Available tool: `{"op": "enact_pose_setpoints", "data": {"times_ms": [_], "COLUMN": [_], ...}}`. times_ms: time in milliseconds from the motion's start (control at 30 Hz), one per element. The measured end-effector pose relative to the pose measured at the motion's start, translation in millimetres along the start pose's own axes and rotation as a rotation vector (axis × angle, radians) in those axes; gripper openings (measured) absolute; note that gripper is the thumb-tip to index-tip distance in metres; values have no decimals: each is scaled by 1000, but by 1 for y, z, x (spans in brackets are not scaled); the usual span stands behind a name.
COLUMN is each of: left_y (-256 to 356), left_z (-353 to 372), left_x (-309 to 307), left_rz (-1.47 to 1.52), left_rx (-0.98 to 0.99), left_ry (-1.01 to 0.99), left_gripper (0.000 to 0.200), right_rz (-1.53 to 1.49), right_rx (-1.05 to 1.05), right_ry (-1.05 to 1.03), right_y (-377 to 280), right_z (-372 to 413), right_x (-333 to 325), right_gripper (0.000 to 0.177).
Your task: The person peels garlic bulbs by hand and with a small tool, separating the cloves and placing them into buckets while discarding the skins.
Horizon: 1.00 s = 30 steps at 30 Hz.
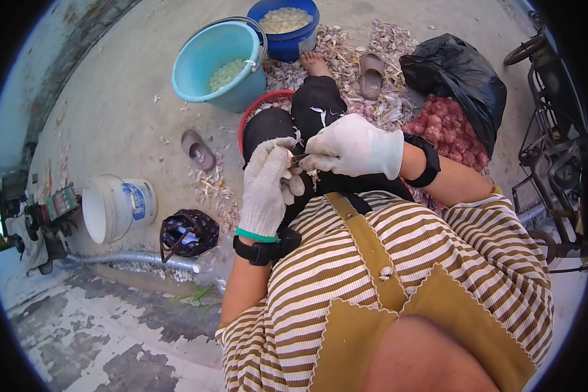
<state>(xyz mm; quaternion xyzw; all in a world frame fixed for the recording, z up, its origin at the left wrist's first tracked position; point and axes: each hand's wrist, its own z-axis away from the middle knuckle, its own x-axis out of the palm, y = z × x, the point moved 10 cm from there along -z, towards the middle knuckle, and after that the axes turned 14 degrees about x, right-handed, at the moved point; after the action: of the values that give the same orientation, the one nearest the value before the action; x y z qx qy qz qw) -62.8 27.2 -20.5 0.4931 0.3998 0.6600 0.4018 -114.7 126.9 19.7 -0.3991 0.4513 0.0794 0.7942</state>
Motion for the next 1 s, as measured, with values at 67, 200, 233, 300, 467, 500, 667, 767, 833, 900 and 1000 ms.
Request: {"op": "enact_pose_setpoints", "data": {"times_ms": [67,200,233,300,467,500,667,767,833,900,1000], "left_y": [-1,1,-1,-4,-8,-11,-11,-11,-10,-7,-6], "left_z": [0,5,6,3,-7,-8,-16,-19,-22,-21,-19], "left_x": [-1,7,10,4,-12,-15,-9,-11,-10,-9,-12], "left_rz": [46,203,221,276,263,234,230,185,136,98,58], "left_rx": [-10,-48,-74,-84,-43,-49,11,44,72,88,107], "left_ry": [0,-89,-108,-66,48,93,216,207,179,206,223], "left_gripper": [25,33,35,32,33,33,29,28,28,27,25], "right_rz": [-20,-410,-318,-75,218,234,210,190,168,178,199], "right_rx": [5,57,146,363,287,266,262,270,304,303,275], "right_ry": [-5,34,72,152,79,74,104,141,122,124,135], "right_y": [2,40,48,73,37,22,2,1,3,1,2], "right_z": [0,-14,-17,-17,-3,0,-5,-11,-13,-13,-15], "right_x": [0,-6,-8,-23,-15,-16,-3,-1,-2,-3,0], "right_gripper": [32,24,26,38,37,37,35,34,34,34,32]}}
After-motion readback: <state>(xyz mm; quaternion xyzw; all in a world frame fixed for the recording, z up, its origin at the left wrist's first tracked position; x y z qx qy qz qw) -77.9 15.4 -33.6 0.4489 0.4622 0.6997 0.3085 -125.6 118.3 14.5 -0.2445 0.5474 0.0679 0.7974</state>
